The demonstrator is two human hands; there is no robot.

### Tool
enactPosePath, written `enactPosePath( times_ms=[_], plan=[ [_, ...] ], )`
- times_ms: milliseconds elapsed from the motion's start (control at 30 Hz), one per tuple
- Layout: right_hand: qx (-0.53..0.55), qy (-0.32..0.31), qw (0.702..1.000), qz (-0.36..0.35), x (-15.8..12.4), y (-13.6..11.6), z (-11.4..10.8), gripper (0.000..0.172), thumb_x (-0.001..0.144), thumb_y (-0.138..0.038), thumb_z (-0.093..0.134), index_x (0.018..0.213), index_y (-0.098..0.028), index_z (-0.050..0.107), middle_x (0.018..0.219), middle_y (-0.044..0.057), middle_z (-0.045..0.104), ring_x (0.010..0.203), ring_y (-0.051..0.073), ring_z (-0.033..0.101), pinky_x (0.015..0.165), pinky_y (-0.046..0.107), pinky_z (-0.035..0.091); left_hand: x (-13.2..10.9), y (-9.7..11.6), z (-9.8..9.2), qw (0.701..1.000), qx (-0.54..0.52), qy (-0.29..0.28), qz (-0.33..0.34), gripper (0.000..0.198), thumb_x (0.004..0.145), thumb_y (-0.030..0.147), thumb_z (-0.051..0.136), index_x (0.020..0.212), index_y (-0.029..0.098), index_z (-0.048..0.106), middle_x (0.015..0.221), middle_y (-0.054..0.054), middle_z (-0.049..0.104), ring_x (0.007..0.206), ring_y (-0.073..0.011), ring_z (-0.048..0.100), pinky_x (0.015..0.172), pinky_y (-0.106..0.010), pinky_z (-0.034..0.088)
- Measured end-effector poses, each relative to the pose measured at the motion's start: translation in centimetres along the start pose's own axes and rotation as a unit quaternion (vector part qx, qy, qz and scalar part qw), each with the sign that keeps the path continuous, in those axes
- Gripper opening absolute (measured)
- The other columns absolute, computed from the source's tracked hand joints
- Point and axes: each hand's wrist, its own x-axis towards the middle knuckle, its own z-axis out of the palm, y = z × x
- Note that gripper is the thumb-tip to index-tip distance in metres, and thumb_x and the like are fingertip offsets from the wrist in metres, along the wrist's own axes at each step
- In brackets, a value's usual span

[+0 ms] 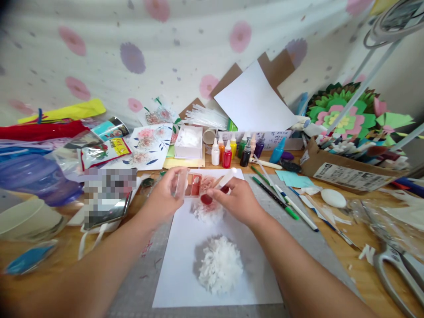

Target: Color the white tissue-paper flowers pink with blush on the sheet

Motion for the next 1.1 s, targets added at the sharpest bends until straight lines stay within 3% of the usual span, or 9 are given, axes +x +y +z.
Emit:
enactPosePath(
  times_ms=[167, 333, 400, 533, 633, 767, 900, 1000, 1100],
  plan=[
    [0.013, -0.064, 0.998, 0.002, 0.0, -0.4, 0.3, 0.018, 0.076, -0.035, 0.066, 0.070, -0.020, 0.074, 0.069, 0.002, 0.071, 0.062, 0.016, 0.060, 0.059, 0.027, 0.044, -0.1, 0.2, 0.0, 1.000, -0.006, 0.002, 0.000, 0.048, 0.069, 0.012, 0.060, 0.115, 0.022, 0.052, 0.114, -0.004, 0.065, 0.105, -0.0215, 0.062, 0.086, -0.031, 0.049],
    [-0.035, -0.005, 0.999, 0.023, 0.2, -0.4, 0.5, 0.013, 0.072, -0.032, 0.068, 0.070, -0.020, 0.074, 0.067, 0.002, 0.070, 0.058, 0.016, 0.059, 0.056, 0.027, 0.043, -0.2, 0.3, -0.1, 1.000, -0.011, -0.027, 0.000, 0.043, 0.075, 0.020, 0.059, 0.117, 0.024, 0.051, 0.113, -0.004, 0.065, 0.104, -0.0216, 0.063, 0.084, -0.030, 0.049],
    [0.018, 0.014, 1.000, 0.013, 0.2, -0.3, 0.3, 0.018, 0.074, -0.035, 0.066, 0.071, -0.019, 0.073, 0.069, 0.004, 0.071, 0.061, 0.017, 0.061, 0.057, 0.028, 0.044, -0.4, 0.6, -0.2, 0.998, -0.011, -0.055, -0.013, 0.046, 0.072, 0.017, 0.060, 0.117, 0.024, 0.051, 0.112, -0.003, 0.066, 0.104, -0.0222, 0.063, 0.083, -0.031, 0.049],
    [0.089, 0.115, 0.989, 0.019, 0.2, -0.4, -0.1, 0.023, 0.077, -0.038, 0.063, 0.076, -0.017, 0.072, 0.074, 0.006, 0.072, 0.066, 0.019, 0.063, 0.059, 0.028, 0.046, -0.7, 1.4, -0.3, 0.993, -0.037, -0.111, -0.012, 0.042, 0.070, 0.011, 0.057, 0.109, 0.024, 0.054, 0.107, -0.002, 0.067, 0.099, -0.0212, 0.064, 0.080, -0.030, 0.049],
    [0.060, 0.071, 0.996, 0.016, 0.1, -0.9, -0.1, 0.021, 0.074, -0.036, 0.065, 0.071, -0.017, 0.072, 0.069, 0.004, 0.071, 0.063, 0.018, 0.062, 0.058, 0.027, 0.045, -0.7, 1.6, -0.3, 0.992, -0.039, -0.122, 0.012, 0.036, 0.072, 0.014, 0.058, 0.107, 0.023, 0.055, 0.104, -0.003, 0.066, 0.096, -0.0208, 0.064, 0.078, -0.029, 0.049],
    [0.046, 0.101, 0.994, 0.003, -0.1, -1.4, 0.1, 0.020, 0.077, -0.034, 0.063, 0.072, -0.018, 0.073, 0.070, 0.003, 0.071, 0.062, 0.016, 0.061, 0.057, 0.026, 0.044, -0.6, 1.2, -0.2, 0.993, -0.019, -0.112, 0.025, 0.034, 0.076, 0.021, 0.058, 0.110, 0.022, 0.055, 0.106, -0.004, 0.065, 0.095, -0.0208, 0.064, 0.077, -0.029, 0.050],
    [0.028, 0.066, 0.997, 0.001, -0.1, -1.3, 0.3, 0.015, 0.074, -0.031, 0.066, 0.069, -0.019, 0.073, 0.066, 0.002, 0.070, 0.059, 0.016, 0.060, 0.056, 0.025, 0.043, -0.6, 1.0, -0.1, 0.995, 0.008, -0.096, 0.026, 0.030, 0.080, 0.028, 0.058, 0.110, 0.024, 0.054, 0.108, -0.003, 0.064, 0.096, -0.0201, 0.064, 0.077, -0.028, 0.050],
    [0.027, 0.102, 0.994, 0.002, -0.1, -1.0, 0.5, 0.017, 0.076, -0.033, 0.064, 0.073, -0.019, 0.073, 0.069, 0.003, 0.071, 0.061, 0.016, 0.061, 0.057, 0.025, 0.044, -0.7, 1.0, 0.0, 0.995, 0.011, -0.091, 0.032, 0.031, 0.080, 0.027, 0.058, 0.110, 0.024, 0.055, 0.107, -0.002, 0.065, 0.095, -0.0196, 0.065, 0.078, -0.029, 0.051],
    [0.009, 0.064, 0.998, -0.011, -0.1, -0.9, 0.8, 0.013, 0.073, -0.030, 0.066, 0.069, -0.019, 0.072, 0.065, 0.002, 0.069, 0.059, 0.015, 0.060, 0.056, 0.025, 0.042, -0.7, 1.0, 0.1, 0.996, 0.001, -0.084, 0.028, 0.036, 0.075, 0.022, 0.060, 0.111, 0.023, 0.055, 0.107, -0.003, 0.066, 0.094, -0.0207, 0.065, 0.072, -0.027, 0.052]
  ],
)
